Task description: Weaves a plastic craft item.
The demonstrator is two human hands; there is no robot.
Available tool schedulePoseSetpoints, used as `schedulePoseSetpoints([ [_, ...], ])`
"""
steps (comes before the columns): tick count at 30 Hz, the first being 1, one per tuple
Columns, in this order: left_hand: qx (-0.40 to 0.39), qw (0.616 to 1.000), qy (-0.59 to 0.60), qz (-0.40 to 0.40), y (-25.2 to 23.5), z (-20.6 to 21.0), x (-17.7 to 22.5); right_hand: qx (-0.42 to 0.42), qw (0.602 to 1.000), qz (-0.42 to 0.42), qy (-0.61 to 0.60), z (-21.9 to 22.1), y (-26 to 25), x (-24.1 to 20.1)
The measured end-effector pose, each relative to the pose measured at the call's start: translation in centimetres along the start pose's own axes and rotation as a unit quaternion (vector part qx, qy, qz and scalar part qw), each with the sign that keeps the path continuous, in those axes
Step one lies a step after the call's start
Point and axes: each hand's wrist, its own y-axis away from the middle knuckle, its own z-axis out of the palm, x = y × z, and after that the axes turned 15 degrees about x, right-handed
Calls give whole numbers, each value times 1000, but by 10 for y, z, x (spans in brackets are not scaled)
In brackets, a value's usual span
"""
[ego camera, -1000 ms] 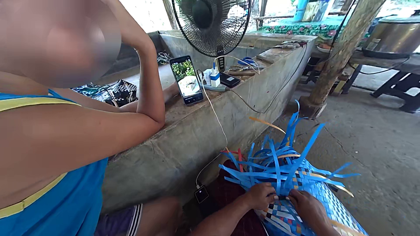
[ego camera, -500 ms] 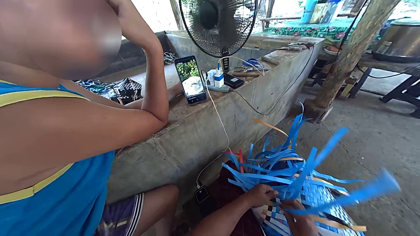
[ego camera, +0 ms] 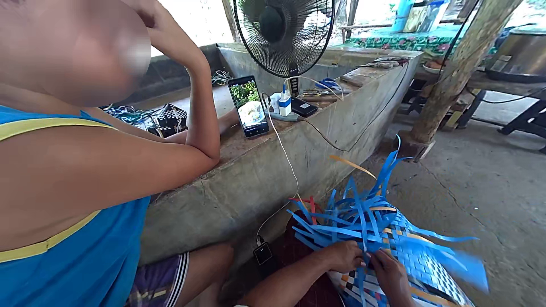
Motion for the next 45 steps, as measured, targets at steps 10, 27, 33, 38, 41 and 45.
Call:
schedulePoseSetpoints([
  [10,95,971,174,-130,2,20,2,74,993,27,-93,-8,28,3],
  [27,-27,976,195,-94,-1,11,7,-19,995,101,-21,-35,3,-4],
  [33,4,982,173,-79,7,8,1,70,902,262,-335,-47,6,-17],
  [38,16,990,135,-47,8,3,-13,-142,927,304,-166,-68,-6,-34],
  [41,33,991,128,2,20,10,-21,-346,911,212,70,-62,-13,-44],
  [45,54,996,71,13,36,11,-11,-395,879,159,216,-43,-11,-55],
])
